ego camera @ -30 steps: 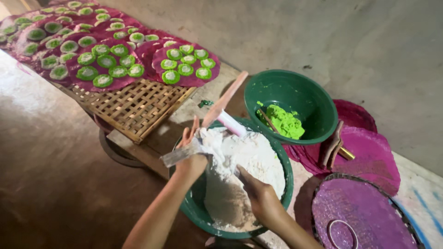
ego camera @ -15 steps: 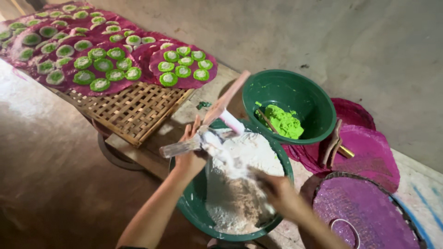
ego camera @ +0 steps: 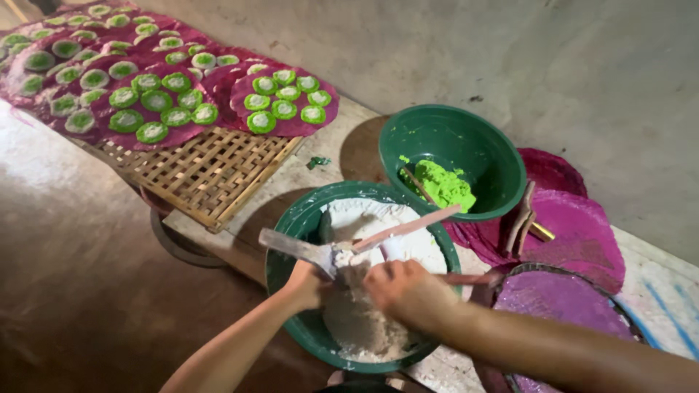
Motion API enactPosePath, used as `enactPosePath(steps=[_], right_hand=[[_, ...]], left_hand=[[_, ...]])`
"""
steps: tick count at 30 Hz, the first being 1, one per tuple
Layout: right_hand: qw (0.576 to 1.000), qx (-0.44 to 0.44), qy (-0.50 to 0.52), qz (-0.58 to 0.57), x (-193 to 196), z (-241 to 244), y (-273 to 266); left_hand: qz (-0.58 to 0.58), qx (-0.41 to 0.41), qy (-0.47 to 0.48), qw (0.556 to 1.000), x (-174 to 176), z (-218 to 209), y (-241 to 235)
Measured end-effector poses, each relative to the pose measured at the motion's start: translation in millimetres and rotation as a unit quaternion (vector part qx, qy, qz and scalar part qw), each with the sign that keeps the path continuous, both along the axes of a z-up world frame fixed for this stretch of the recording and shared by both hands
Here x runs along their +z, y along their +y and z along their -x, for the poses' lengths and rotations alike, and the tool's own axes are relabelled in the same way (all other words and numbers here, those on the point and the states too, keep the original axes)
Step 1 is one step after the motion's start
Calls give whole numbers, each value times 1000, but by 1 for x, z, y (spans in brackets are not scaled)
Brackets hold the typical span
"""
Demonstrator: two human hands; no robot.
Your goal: The person prepares and steams traditional sweets by assembling colorful dough layers on large circular trays and placing them into a steamer pot.
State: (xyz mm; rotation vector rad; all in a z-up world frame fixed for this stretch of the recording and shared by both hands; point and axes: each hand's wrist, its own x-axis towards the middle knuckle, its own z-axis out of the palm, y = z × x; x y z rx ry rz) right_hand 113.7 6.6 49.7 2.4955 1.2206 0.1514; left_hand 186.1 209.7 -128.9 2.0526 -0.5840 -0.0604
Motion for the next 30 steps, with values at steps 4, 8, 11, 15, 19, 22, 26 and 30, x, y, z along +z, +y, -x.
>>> enactPosePath(steps=[4,8,11,15,19,22,26,30], right_hand=[[992,-107,50,-48,48,14,-34],[983,-174,62,-23,80,8,-26],[995,-85,-59,-3,53,-15,12],[993,-78,15,-85,42,-20,2],[983,-161,64,-62,57,-10,-35],[989,-125,49,-62,47,-6,-29],[996,-84,-11,17,4,-15,12],[988,-121,77,-59,7,-6,-7]], left_hand=[[294,10,137,946,-20,-15,28],[423,-45,339,839,-10,-24,19],[429,143,513,729,-7,-18,-17],[110,-79,-8,991,-6,-8,-10],[471,-72,328,816,-1,-21,5],[417,-33,304,856,10,-22,5],[-78,4,-95,992,24,-14,-6],[-32,65,-70,995,34,-10,8]])
